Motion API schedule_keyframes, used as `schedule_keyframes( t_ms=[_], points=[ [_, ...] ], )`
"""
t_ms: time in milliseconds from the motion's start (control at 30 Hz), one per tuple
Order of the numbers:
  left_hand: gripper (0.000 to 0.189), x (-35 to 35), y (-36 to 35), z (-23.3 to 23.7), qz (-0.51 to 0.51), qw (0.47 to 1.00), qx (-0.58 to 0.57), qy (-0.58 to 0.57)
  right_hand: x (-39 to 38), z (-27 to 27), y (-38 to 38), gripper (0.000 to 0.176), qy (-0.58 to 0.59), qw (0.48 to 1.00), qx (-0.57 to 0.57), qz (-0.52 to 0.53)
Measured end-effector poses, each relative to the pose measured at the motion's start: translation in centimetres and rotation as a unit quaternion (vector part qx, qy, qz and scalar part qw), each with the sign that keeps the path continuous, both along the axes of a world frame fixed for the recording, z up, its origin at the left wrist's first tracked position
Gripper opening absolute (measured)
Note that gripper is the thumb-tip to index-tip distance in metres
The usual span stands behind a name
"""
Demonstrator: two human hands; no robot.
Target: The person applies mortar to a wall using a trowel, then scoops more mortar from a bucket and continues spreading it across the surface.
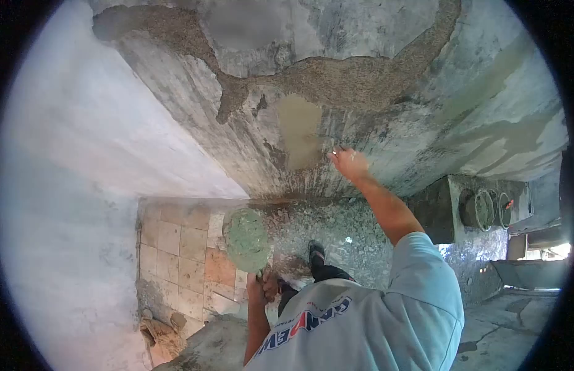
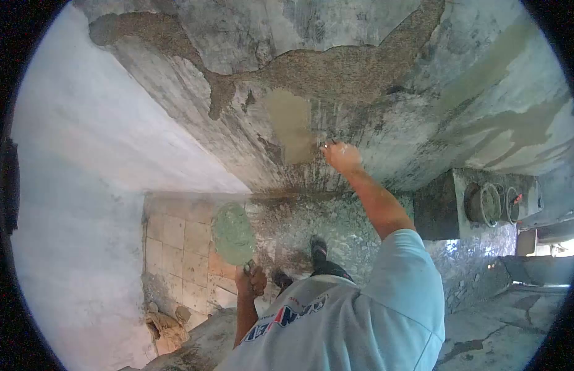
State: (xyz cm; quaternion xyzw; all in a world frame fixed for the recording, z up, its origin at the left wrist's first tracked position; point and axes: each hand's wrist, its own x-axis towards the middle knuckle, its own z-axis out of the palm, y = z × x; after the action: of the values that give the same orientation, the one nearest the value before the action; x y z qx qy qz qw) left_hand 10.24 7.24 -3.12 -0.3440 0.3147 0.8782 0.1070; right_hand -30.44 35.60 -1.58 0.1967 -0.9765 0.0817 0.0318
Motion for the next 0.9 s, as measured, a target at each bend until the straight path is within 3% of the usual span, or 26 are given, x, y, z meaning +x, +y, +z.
schedule_keyframes(
  t_ms=[67,267,367,400,467,567,733,900],
  points=[
    [0.043,-1.5,0.5,1.9,-0.014,1.0,-0.017,0.01,-0.7,1.3,0.1,0.037,0.02,1.0,-0.007,-0.01],
    [0.043,-2.6,-0.4,4.1,-0.088,0.996,-0.005,0.006,0.6,7.5,0.3,0.036,0.133,0.986,-0.096,-0.001],
    [0.043,-2.0,-1.1,4.4,-0.093,0.994,0.03,-0.054,0.5,8.8,0.8,0.036,0.161,0.979,-0.121,-0.014],
    [0.043,-1.6,-1.1,4.3,-0.072,0.997,0.008,-0.025,0.3,9.2,0.9,0.036,0.164,0.978,-0.126,-0.02],
    [0.042,-1.0,-0.9,3.7,-0.03,0.998,-0.039,0.033,0.5,9.4,0.7,0.034,0.15,0.984,-0.1,0.018],
    [0.043,0.2,-1.8,1.3,-0.001,0.999,0.045,-0.009,1.6,8.6,-0.9,0.034,0.09,0.994,-0.049,0.049],
    [0.042,1.5,-1.3,2.3,0.006,0.999,-0.023,0.036,1.2,5.4,-4.5,0.038,-0.027,0.999,0.0,0.042],
    [0.038,1.4,-0.3,4.5,0.035,0.995,-0.078,0.06,-1.8,8.8,-5.5,0.038,-0.062,0.997,0.036,0.026]
  ],
)
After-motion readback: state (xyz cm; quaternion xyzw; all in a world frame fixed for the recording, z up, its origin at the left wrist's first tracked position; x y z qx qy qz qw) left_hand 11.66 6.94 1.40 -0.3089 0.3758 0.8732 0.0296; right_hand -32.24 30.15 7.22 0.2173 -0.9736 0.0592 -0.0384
